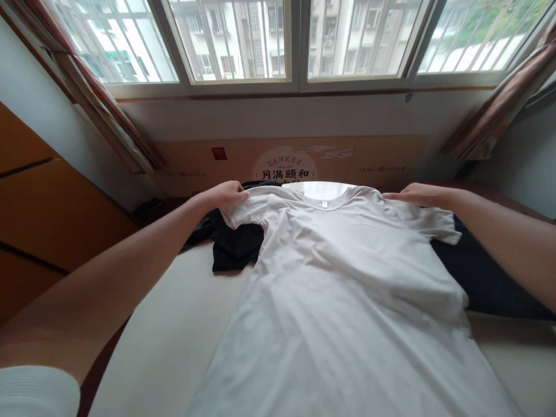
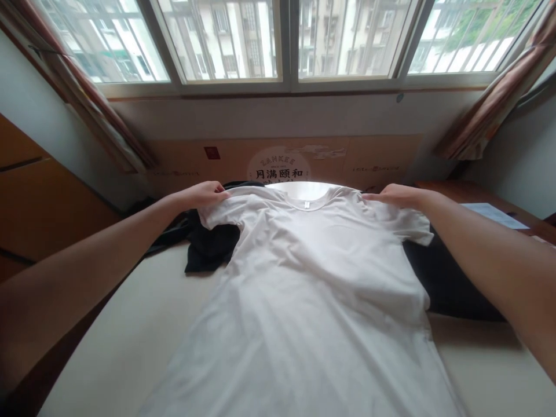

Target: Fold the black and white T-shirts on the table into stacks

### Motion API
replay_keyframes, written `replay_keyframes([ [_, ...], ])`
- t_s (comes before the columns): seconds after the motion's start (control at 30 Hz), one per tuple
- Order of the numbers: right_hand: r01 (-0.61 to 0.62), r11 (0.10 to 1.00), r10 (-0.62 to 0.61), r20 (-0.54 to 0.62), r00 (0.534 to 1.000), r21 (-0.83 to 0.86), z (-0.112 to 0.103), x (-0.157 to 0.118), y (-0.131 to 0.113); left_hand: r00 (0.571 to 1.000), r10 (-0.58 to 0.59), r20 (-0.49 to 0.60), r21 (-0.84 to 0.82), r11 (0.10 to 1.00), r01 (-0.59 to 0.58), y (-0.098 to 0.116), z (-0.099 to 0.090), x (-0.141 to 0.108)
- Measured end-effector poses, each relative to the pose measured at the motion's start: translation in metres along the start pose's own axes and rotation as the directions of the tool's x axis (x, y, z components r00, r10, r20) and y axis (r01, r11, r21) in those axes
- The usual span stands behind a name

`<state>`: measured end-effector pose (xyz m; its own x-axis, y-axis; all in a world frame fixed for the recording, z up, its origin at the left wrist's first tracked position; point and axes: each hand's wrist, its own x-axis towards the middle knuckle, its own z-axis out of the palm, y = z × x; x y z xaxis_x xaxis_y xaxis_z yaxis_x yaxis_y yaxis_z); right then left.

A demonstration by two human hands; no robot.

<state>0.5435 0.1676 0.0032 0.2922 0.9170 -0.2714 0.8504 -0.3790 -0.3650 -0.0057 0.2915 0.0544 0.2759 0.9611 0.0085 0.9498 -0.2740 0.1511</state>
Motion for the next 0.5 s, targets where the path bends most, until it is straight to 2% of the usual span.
replay_keyframes([
  [0.07, -0.015, 1.000, 0.016, 0.088, 0.996, -0.011, -0.007, -0.013, 0.010, 0.999, 0.044, 0.024, -0.089, 0.995, -0.042, -0.010, -0.003, -0.003],
  [0.13, -0.025, 1.000, 0.026, 0.097, 0.995, -0.013, -0.011, -0.023, 0.016, 0.996, 0.078, -0.048, -0.158, 0.984, -0.084, -0.012, -0.004, -0.003],
  [0.2, -0.034, 0.999, 0.034, 0.010, 0.999, -0.002, -0.012, -0.028, 0.021, 0.988, 0.067, -0.138, -0.236, 0.967, -0.099, -0.012, -0.006, -0.001],
  [0.3, 0.004, 0.999, -0.012, -0.208, 0.978, -0.041, -0.011, -0.030, 0.031, 0.975, 0.026, -0.221, -0.276, 0.957, -0.088, -0.016, -0.009, 0.005],
  [0.37, -0.005, 0.996, -0.024, -0.327, 0.945, -0.088, -0.008, -0.031, 0.036, 0.975, 0.050, -0.214, -0.191, 0.977, -0.092, -0.023, -0.012, 0.010],
  [0.5, -0.030, 0.992, -0.033, -0.491, 0.871, -0.120, 0.003, -0.033, 0.039, 0.979, 0.090, -0.182, -0.013, 0.996, -0.094, -0.037, -0.015, 0.020],
])
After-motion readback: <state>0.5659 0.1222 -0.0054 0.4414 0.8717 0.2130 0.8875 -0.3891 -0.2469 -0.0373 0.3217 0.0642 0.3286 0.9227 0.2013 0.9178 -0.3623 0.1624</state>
